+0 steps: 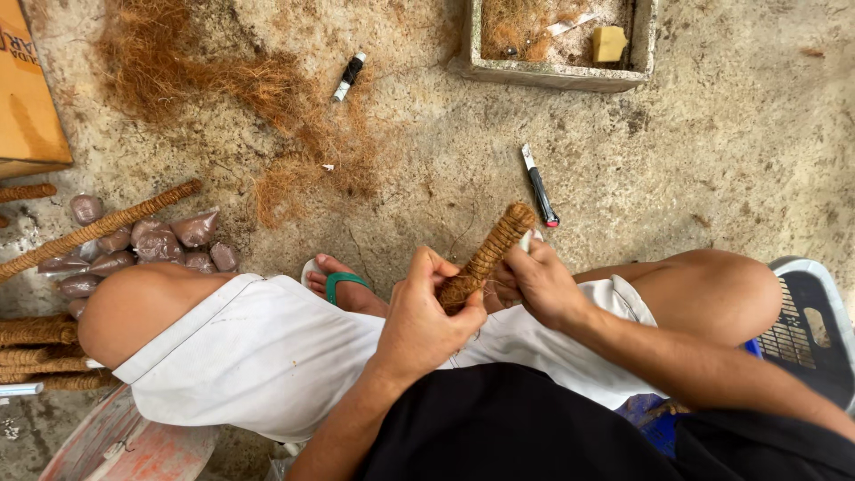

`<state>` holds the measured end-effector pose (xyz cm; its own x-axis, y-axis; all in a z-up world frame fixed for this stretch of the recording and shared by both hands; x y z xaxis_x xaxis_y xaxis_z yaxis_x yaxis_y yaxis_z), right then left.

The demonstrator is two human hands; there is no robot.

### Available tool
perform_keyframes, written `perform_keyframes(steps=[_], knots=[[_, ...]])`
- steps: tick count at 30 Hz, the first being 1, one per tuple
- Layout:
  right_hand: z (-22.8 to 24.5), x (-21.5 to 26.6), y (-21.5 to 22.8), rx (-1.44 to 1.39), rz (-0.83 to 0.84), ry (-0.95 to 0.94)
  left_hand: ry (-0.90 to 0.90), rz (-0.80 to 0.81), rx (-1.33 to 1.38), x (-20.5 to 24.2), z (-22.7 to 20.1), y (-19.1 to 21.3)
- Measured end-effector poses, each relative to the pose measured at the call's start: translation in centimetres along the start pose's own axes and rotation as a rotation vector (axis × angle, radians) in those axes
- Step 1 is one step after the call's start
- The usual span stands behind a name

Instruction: The person sits cross-legged and wraps brown fibrous material around a long stick to create a broom handle. They use a small cylindrical tool to press and secure the fibers as they wrap. The person occasionally picks up more fibers from the floor to continue the wrapping process.

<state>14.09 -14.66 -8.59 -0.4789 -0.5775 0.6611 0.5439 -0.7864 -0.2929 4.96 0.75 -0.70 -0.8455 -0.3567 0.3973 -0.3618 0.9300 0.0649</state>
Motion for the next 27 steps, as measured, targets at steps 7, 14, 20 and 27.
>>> perform_keyframes(steps=[7,14,20,27], knots=[[2.2,4.9,0.5,0.301,0.014,0.416,-0.128,0.010,0.067,-0.9,0.2,0.4],[8.3,8.2,-2.8,1.032,0.171,0.599,-0.164,-0.015,0.106,-0.6,0.8,1.0],[13.3,11.3,-9.1,1.363,0.472,0.944,-0.094,-0.056,-0.074,0.4,1.2,0.3],[12.6,8.8,-13.8,1.500,0.831,0.829,-0.533,0.026,0.019,3.6,-1.1,-0.7]])
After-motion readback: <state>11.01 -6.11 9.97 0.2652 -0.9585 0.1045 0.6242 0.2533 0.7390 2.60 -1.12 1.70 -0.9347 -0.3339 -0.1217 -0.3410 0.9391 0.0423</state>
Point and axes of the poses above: each hand's wrist, its own x-axis away from the middle knuckle, its own y-axis out of the back of the hand, z = x × y, the point moved 7 cm from there along -x, towards the middle knuckle, and after that the axes turned 3 degrees about x, right-handed, at the moved point
